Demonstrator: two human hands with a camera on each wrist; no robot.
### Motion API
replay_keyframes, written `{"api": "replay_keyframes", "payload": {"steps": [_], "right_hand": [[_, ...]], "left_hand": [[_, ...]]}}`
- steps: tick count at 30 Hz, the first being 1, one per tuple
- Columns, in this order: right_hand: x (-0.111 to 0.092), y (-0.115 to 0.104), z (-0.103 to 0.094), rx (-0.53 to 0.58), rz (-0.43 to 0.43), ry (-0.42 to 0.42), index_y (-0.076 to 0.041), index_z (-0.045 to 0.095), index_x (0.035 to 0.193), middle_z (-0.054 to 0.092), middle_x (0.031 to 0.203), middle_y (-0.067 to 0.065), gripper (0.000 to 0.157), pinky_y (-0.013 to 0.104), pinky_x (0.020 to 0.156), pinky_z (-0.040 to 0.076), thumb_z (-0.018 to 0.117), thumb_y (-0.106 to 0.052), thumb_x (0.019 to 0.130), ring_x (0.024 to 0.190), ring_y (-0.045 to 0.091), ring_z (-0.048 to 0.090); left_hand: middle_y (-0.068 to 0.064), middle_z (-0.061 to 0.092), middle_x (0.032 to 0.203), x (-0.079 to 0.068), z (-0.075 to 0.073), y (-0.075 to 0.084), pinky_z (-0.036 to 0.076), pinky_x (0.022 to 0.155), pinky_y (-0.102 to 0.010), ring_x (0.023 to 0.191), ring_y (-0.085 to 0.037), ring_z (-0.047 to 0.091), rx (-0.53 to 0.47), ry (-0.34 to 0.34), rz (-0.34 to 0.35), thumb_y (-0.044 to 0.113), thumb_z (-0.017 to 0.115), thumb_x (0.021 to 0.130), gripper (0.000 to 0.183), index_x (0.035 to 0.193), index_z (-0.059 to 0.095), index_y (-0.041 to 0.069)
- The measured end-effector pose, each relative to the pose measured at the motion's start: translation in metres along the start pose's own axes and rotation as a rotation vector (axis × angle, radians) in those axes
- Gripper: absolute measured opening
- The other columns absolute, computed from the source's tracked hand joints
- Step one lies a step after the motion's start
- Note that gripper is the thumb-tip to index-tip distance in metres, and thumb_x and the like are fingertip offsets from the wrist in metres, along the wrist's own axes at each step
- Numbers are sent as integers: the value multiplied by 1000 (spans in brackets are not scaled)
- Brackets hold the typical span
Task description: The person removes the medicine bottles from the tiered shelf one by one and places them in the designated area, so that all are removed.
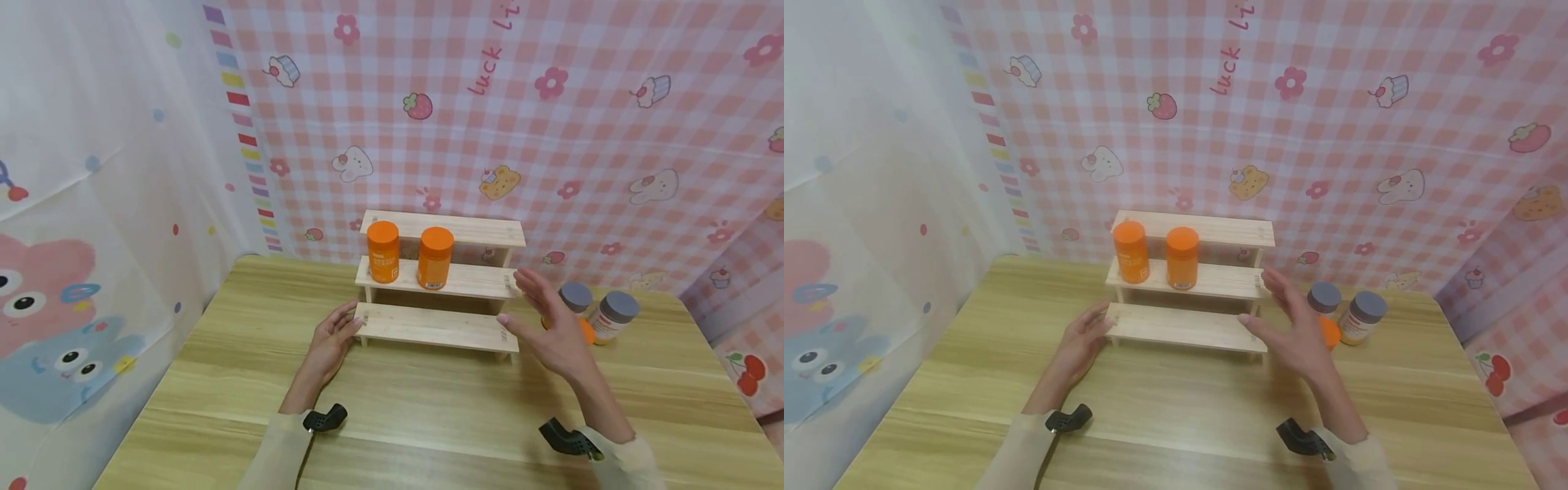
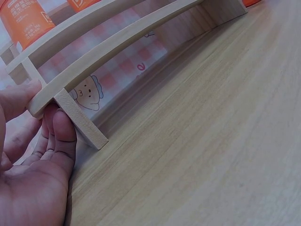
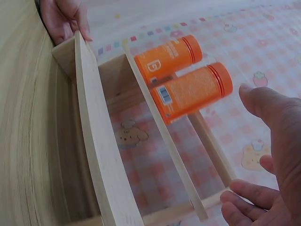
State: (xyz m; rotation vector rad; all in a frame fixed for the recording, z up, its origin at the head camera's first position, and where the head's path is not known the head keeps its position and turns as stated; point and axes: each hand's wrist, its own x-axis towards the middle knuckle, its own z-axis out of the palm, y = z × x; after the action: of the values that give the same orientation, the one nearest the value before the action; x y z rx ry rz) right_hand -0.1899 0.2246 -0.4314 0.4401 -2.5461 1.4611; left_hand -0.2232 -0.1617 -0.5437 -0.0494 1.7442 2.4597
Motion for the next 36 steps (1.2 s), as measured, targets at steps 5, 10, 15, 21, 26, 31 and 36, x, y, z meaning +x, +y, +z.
{"api": "replay_keyframes", "payload": {"steps": [5, 10, 15, 21, 26, 31, 36], "right_hand": [[7, -6, 9, 38, -17, -6, -32, 35, 159, 44, 160, 11, 80, 17, 116, 37, 77, -17, 93, 146, 31, 43], [14, -11, 15, 86, -24, -15, -28, 36, 159, 46, 158, 13, 77, 35, 117, 41, 76, -15, 94, 145, 31, 46], [23, -13, 23, 143, -14, -43, -24, 34, 159, 45, 159, 13, 77, 48, 118, 39, 75, -15, 95, 146, 31, 44], [32, -15, 32, 201, 15, -81, -22, 33, 159, 43, 161, 14, 74, 55, 119, 37, 73, -17, 97, 146, 33, 44], [38, -18, 41, 241, 16, -96, -18, 32, 159, 42, 160, 15, 72, 54, 119, 37, 71, -16, 98, 146, 34, 44], [45, -23, 47, 258, 29, -102, -19, 34, 159, 45, 158, 14, 71, 51, 119, 39, 71, -20, 98, 145, 32, 47], [54, -25, 52, 260, 36, -120, -19, 34, 159, 46, 157, 14, 70, 51, 120, 38, 70, -23, 99, 144, 32, 48]], "left_hand": [[-1, 58, 114, 0, 0, 0, 53, 81, -20, 101, -10, 61, -5, -3, 0, 1, 59, 102, 52, 152, 45, 4], [-2, 57, 117, 1, 0, 0, 53, 83, -21, 103, -10, 60, 5, -5, -8, 3, 60, 102, 53, 152, 45, 6], [-2, 58, 117, 1, 0, 0, 53, 83, -21, 103, -10, 61, 9, -4, -7, 3, 60, 102, 52, 152, 46, 6], [-1, 59, 117, 2, 1, 0, 53, 82, -21, 102, -10, 62, 5, -4, -3, 3, 60, 102, 52, 152, 45, 5], [-2, 59, 116, 3, 1, -1, 53, 80, -21, 101, -10, 62, -1, -1, -3, 2, 60, 102, 52, 152, 45, 5], [-2, 58, 116, 2, 0, -2, 53, 80, -21, 100, -10, 62, -3, -2, -1, 3, 60, 102, 53, 152, 45, 5], [-2, 58, 114, 0, 0, -1, 52, 78, -21, 98, -10, 61, -11, -5, 1, 3, 60, 102, 53, 153, 45, 5]]}}
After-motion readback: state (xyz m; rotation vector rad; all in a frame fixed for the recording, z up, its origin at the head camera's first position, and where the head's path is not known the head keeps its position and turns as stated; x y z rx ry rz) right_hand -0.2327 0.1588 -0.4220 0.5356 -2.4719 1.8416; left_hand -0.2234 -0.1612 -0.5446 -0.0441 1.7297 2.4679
